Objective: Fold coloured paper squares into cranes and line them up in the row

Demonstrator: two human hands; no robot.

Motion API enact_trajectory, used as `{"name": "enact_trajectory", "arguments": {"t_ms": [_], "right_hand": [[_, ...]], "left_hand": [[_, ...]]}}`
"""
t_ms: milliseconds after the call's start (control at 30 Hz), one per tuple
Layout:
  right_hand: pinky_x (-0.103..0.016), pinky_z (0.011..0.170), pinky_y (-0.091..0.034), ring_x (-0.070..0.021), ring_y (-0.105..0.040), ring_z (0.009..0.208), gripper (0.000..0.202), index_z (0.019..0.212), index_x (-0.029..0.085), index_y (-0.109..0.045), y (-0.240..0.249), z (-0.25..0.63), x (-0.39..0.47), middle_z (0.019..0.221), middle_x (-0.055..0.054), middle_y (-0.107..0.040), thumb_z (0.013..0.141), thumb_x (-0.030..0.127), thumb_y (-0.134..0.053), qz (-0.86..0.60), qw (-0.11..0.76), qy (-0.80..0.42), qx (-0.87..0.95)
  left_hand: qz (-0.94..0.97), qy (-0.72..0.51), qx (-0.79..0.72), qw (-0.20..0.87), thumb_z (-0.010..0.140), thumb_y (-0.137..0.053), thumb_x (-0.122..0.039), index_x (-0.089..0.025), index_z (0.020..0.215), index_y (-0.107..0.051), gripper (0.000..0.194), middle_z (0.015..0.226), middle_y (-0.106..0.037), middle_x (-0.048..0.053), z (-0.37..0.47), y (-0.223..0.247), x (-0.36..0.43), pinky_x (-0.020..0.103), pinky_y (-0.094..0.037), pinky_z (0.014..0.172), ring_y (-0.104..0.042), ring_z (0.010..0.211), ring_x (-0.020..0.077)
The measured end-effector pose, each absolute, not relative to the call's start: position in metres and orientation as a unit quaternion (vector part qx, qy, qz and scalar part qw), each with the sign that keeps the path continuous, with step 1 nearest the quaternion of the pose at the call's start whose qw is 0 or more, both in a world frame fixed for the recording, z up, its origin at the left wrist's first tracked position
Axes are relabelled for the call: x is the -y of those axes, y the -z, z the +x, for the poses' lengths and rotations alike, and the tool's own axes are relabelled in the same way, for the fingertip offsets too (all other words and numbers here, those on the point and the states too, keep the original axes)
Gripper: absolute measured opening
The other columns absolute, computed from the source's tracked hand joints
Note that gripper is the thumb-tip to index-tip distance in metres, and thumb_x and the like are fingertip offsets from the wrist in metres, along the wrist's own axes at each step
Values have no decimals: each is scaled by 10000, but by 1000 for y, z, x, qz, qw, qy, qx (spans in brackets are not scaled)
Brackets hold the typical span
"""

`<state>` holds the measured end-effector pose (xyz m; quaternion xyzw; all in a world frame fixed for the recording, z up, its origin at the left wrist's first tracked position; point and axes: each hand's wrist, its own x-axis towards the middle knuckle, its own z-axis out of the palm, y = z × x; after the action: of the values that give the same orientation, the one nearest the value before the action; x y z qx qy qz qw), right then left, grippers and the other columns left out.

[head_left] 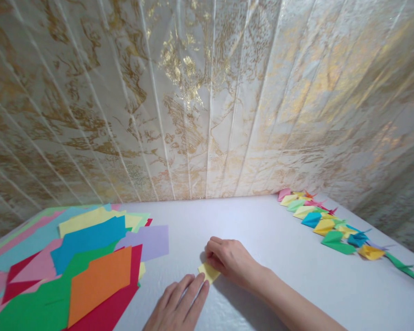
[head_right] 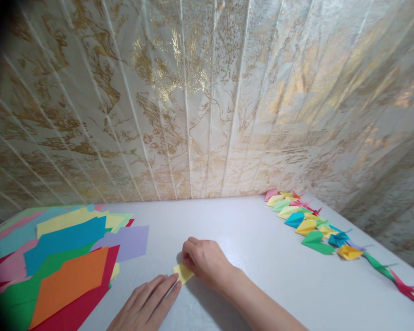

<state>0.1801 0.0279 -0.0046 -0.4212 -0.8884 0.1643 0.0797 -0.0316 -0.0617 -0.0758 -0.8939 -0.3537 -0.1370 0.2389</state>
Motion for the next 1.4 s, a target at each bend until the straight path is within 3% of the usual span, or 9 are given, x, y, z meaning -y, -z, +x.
{"name": "enact_trajectory", "arguments": {"t_ms": [400,533,633,733,933,1067,1200,1400], "right_hand": [[-217,628,-384,-147,-660,762,121,907,177,-650,8,180,-28,922,-24,-698,859,83,-591,-420,84,-165,889],[-223,633,-386,-147,-649,760,119,901,182,-637,10,179,-26,911,-21,-680,868,87,-573,-423,90,-169,886],[-230,672,-410,-155,-639,794,149,958,184,-626,9,182,-23,947,-27,-667,853,84,-594,-420,97,-177,885],[-259,757,-449,-179,-618,870,295,1088,179,-598,7,188,-17,1036,-46,-634,808,136,-684,-403,125,-213,881],[-357,914,-452,-230,-578,997,517,1214,176,-561,5,193,-5,1151,-75,-590,732,174,-749,-412,166,-276,852],[-326,931,-453,-218,-577,1064,599,1261,200,-516,10,198,-6,1222,-83,-571,701,6,-605,-402,205,-325,831],[-264,861,-471,-172,-604,1030,703,1279,211,-499,20,209,-12,1191,-69,-595,651,-99,-430,-389,241,-352,817],[-316,962,-453,-176,-596,1104,732,1291,241,-519,27,220,-19,1228,-55,-632,649,-89,-403,-355,281,-441,775]], "left_hand": [[-894,138,367,218,804,-458,7,-234,1386,-545,636,1410,-615,-35,-30,74,61,270,-407,966,-550,1205,182],[-904,148,358,181,951,-515,-254,-248,1441,-486,490,1410,-617,-13,-32,73,61,251,-426,962,-552,1219,190],[-899,171,363,175,953,-489,-500,-243,1451,-473,560,1397,-627,11,-31,86,59,288,-437,949,-538,1220,228],[-888,187,372,192,933,-459,-590,-229,1433,-495,618,1426,-600,25,-30,96,58,334,-431,958,-503,1240,262],[-904,158,354,178,934,-538,-546,-259,1374,-551,525,1409,-617,-11,-31,61,62,315,-436,955,-543,1190,232],[-907,153,354,169,903,-564,-629,-261,1312,-604,552,1376,-641,14,-31,40,65,311,-453,936,-561,1162,235],[-905,152,352,186,881,-595,-638,-254,1287,-620,560,1391,-629,13,-30,41,65,319,-466,929,-556,1167,245],[-899,152,377,164,908,-601,-562,-262,1381,-523,565,1487,-531,69,-33,59,67,357,-503,963,-523,1262,276]]}}
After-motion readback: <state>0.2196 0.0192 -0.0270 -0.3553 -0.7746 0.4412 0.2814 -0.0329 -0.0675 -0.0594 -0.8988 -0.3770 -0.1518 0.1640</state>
